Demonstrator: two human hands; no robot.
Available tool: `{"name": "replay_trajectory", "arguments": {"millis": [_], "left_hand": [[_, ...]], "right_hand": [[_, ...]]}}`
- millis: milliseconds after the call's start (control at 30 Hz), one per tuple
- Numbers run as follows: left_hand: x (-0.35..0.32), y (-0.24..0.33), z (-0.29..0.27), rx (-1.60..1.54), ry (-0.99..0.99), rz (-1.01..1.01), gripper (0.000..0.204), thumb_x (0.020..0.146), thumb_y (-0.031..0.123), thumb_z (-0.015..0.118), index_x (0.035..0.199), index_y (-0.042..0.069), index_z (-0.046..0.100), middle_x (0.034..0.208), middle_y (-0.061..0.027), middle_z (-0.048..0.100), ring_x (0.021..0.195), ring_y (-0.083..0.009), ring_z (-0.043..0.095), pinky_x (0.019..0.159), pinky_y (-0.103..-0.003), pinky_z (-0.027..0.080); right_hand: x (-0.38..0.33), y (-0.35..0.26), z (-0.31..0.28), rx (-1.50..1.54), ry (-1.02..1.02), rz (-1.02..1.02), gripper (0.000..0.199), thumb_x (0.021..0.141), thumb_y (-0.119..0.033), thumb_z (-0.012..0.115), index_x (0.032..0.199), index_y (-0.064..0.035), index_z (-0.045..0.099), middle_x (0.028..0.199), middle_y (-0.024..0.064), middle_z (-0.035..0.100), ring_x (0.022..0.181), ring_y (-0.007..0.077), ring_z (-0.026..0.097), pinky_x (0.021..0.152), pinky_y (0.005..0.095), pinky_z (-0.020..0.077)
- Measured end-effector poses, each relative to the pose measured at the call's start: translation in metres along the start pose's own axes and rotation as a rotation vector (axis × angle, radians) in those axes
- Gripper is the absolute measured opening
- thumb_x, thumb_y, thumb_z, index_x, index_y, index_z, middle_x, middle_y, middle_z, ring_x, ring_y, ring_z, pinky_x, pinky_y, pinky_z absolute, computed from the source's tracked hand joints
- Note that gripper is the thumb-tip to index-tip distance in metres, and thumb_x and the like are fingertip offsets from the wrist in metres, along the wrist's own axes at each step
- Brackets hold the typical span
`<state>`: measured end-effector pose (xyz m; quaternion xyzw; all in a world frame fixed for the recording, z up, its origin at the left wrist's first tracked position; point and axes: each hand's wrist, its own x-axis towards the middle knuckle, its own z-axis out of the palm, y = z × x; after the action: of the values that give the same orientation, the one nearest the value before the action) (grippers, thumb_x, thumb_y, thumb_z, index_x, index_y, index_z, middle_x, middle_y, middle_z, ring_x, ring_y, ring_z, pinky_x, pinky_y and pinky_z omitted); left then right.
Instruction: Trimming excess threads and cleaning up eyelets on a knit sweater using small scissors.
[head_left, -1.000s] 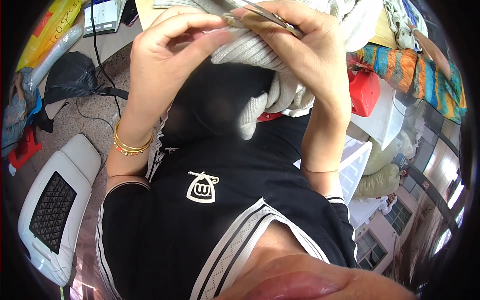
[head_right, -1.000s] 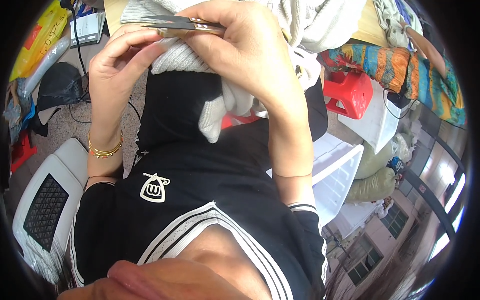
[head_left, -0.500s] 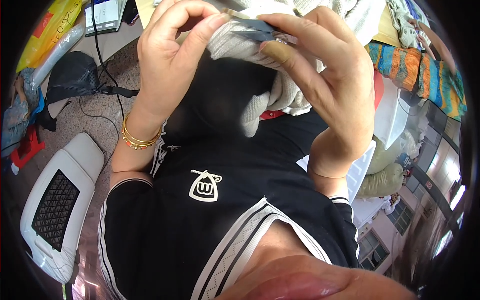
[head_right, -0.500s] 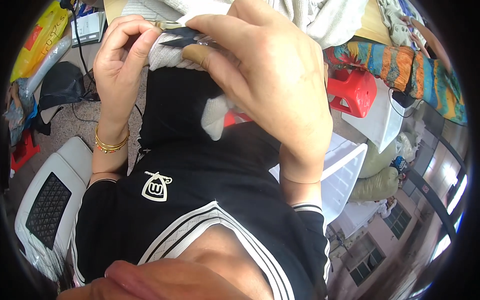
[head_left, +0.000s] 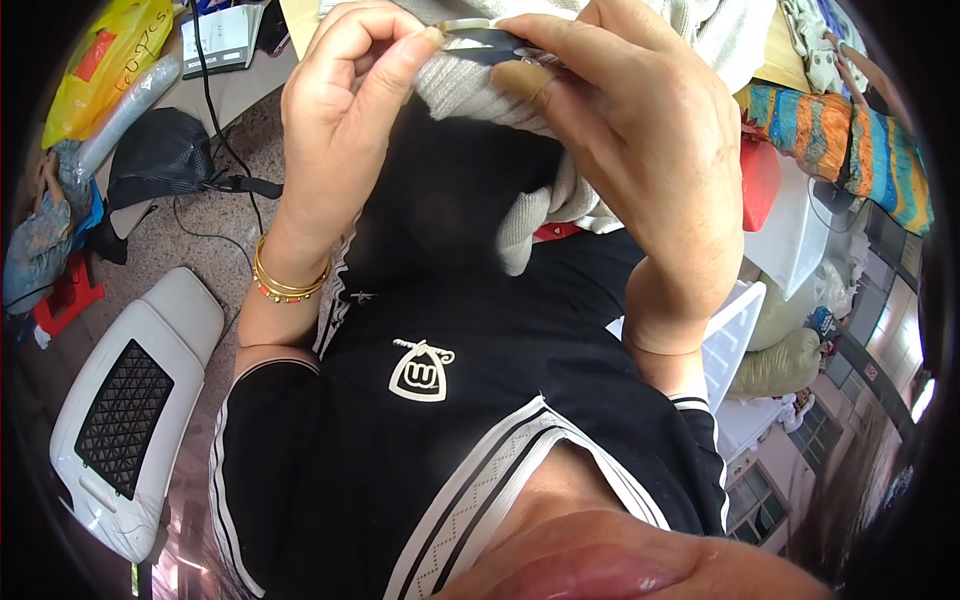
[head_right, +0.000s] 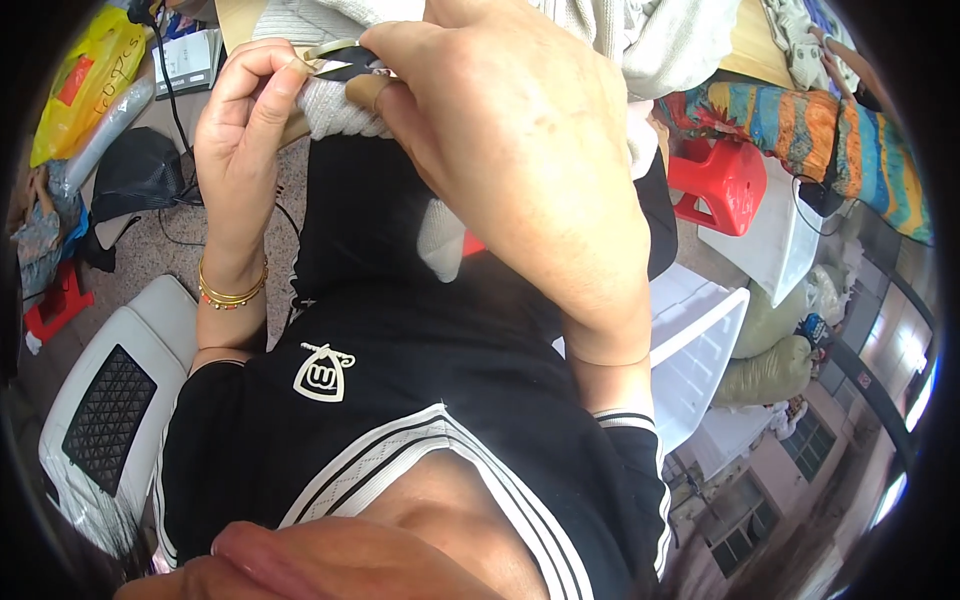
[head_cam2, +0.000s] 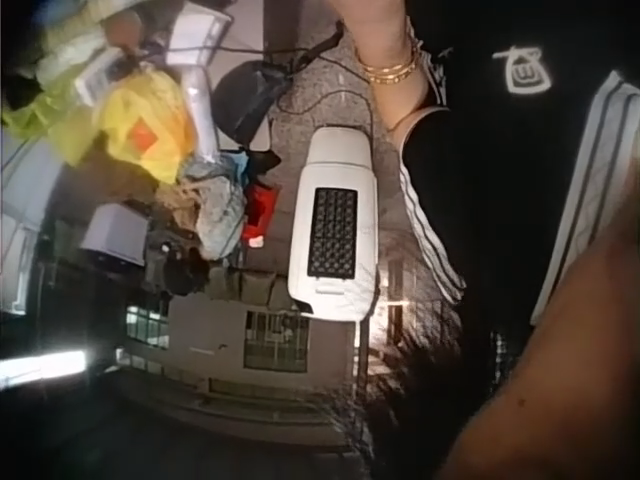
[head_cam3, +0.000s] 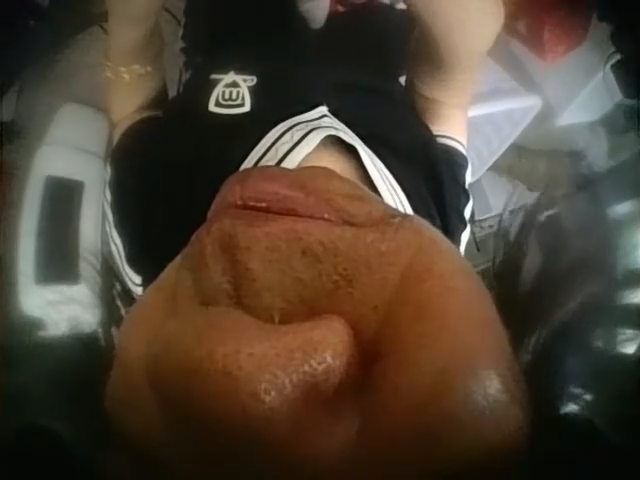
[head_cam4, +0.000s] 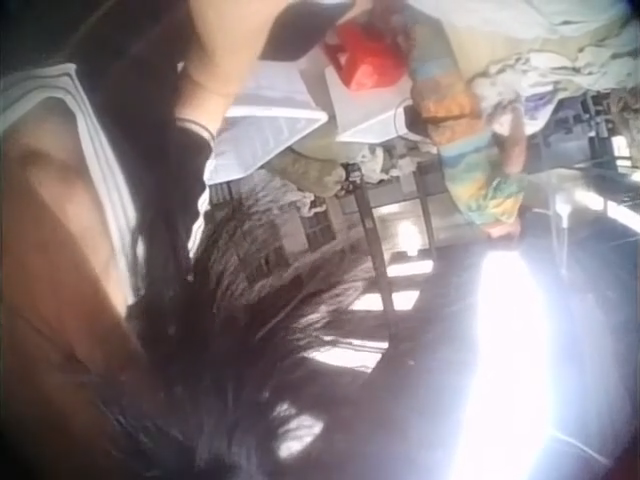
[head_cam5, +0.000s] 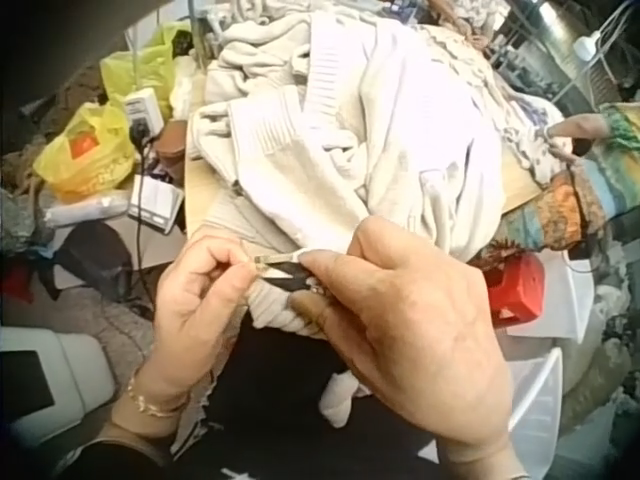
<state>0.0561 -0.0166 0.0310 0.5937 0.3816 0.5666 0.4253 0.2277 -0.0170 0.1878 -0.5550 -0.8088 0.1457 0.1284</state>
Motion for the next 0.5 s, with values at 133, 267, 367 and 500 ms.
{"name": "replay_trajectory", "arguments": {"millis": [133, 267, 367, 500], "left_hand": [[-0.001, 0.001, -0.001, 0.050, 0.003, 0.000, 0.010, 0.099, 0.006, 0.056, 0.101, -0.003, 0.059, 0.107, -0.0053, 0.056, 0.098, -0.0107, 0.053, 0.090, -0.023, 0.042], [-0.003, 0.002, 0.002, 0.029, 0.060, 0.010, 0.008, 0.099, 0.004, 0.056, 0.101, -0.003, 0.059, 0.109, -0.0064, 0.054, 0.097, -0.0110, 0.054, 0.087, -0.023, 0.045], [-0.004, 0.006, 0.002, 0.040, 0.058, 0.034, 0.008, 0.098, 0.004, 0.057, 0.100, -0.004, 0.059, 0.109, -0.0074, 0.054, 0.096, -0.0111, 0.055, 0.086, -0.024, 0.046], [-0.002, 0.016, 0.003, 0.196, -0.005, 0.084, 0.008, 0.098, 0.003, 0.058, 0.101, -0.004, 0.059, 0.111, -0.0084, 0.053, 0.095, -0.0109, 0.055, 0.086, -0.024, 0.046]], "right_hand": [[-0.001, -0.001, 0.002, -0.030, -0.002, -0.003, 0.019, 0.080, -0.015, 0.075, 0.096, -0.0075, 0.069, 0.076, 0.0086, 0.052, 0.069, 0.0275, 0.060, 0.058, 0.0361, 0.0461], [-0.004, 0.000, 0.003, -0.111, -0.012, -0.040, 0.016, 0.080, -0.017, 0.073, 0.092, -0.0100, 0.066, 0.077, 0.0069, 0.050, 0.071, 0.0257, 0.060, 0.057, 0.0361, 0.0464], [-0.005, -0.001, 0.005, -0.132, -0.006, -0.051, 0.015, 0.079, -0.017, 0.073, 0.088, -0.0106, 0.064, 0.076, 0.0065, 0.049, 0.071, 0.0248, 0.060, 0.056, 0.0363, 0.0460], [-0.006, 0.001, 0.008, -0.141, 0.007, -0.062, 0.014, 0.079, -0.018, 0.073, 0.087, -0.0109, 0.063, 0.076, 0.0063, 0.049, 0.071, 0.0249, 0.060, 0.056, 0.0367, 0.0455]]}}
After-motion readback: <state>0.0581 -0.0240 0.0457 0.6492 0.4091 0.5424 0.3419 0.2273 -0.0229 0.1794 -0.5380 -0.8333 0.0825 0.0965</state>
